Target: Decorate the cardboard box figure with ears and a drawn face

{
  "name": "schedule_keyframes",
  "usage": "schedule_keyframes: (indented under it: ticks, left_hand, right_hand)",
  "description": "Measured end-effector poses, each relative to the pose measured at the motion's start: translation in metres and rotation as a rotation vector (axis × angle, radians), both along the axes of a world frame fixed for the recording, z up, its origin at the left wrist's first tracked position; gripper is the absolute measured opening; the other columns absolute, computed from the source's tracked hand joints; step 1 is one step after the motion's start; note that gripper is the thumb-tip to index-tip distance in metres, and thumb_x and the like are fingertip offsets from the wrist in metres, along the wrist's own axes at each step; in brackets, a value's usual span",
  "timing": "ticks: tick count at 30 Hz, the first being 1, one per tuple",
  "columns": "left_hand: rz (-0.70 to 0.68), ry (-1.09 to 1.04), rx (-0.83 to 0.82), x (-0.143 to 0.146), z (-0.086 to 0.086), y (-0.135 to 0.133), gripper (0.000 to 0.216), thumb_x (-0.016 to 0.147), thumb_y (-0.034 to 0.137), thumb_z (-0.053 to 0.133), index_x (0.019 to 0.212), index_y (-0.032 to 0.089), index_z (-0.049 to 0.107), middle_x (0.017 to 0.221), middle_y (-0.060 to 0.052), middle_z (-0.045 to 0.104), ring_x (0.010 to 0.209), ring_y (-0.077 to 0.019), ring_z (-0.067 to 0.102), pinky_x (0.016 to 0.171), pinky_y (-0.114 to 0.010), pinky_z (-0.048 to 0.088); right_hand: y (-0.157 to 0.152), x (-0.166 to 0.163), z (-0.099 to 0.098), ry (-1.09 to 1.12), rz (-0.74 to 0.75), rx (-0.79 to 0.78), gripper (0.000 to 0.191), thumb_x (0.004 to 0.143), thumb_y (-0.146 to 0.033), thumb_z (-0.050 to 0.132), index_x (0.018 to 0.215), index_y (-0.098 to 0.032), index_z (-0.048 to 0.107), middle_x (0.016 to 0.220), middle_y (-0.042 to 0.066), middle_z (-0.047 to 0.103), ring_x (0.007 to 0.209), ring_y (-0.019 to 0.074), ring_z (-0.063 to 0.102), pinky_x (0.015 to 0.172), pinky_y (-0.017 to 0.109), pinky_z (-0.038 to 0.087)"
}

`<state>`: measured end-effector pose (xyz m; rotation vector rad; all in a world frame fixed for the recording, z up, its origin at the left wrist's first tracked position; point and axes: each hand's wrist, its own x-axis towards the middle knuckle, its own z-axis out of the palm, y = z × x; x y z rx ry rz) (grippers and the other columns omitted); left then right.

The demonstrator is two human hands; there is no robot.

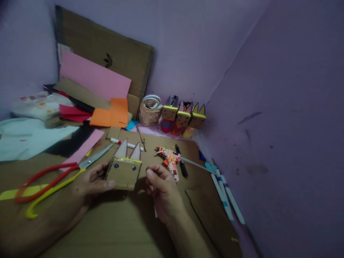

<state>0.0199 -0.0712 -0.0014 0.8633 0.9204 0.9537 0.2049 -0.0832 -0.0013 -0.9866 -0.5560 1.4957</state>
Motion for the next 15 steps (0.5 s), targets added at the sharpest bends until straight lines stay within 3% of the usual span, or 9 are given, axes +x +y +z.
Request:
schedule_keyframes:
  ticks: [4,11,15]
  left_hand:
    - [-0.007,-0.009,0.000,-0.0015,-0.0010,-0.0013,0.050,0.067,0.019,0.072,0.114,0.016,0.056,0.119,-0.013,0.067,0.111,-0.0335,0.062,0.098,-0.048,0.046]
    - [0.002,-0.003,-0.004,0.0011,0.0010,-0.0023,0.050,0.070,0.019,0.071,0.118,0.017,0.056,0.119,-0.012,0.068,0.112,-0.0323,0.061,0.099,-0.046,0.046]
    - [0.001,-0.012,-0.008,0.0004,0.0005,-0.0028,0.045,0.070,0.019,0.071,0.113,0.019,0.057,0.120,-0.010,0.067,0.109,-0.0301,0.062,0.095,-0.043,0.048]
  right_hand:
    - [-0.0005,-0.0004,0.0014,-0.074,-0.046,0.028,0.040,0.048,-0.039,0.091,0.054,-0.015,0.059,0.051,-0.005,0.054,0.038,0.0027,0.042,0.031,0.011,0.030]
    - [-0.0009,0.0024,0.0044,-0.148,-0.157,0.057,0.041,0.048,-0.042,0.090,0.060,-0.015,0.062,0.054,-0.003,0.060,0.037,0.0041,0.047,0.034,0.014,0.037]
    - [-0.0044,0.0014,0.0030,-0.228,-0.160,0.189,0.044,0.060,-0.048,0.081,0.053,-0.017,0.051,0.044,-0.008,0.042,0.035,0.0038,0.035,0.033,0.015,0.027]
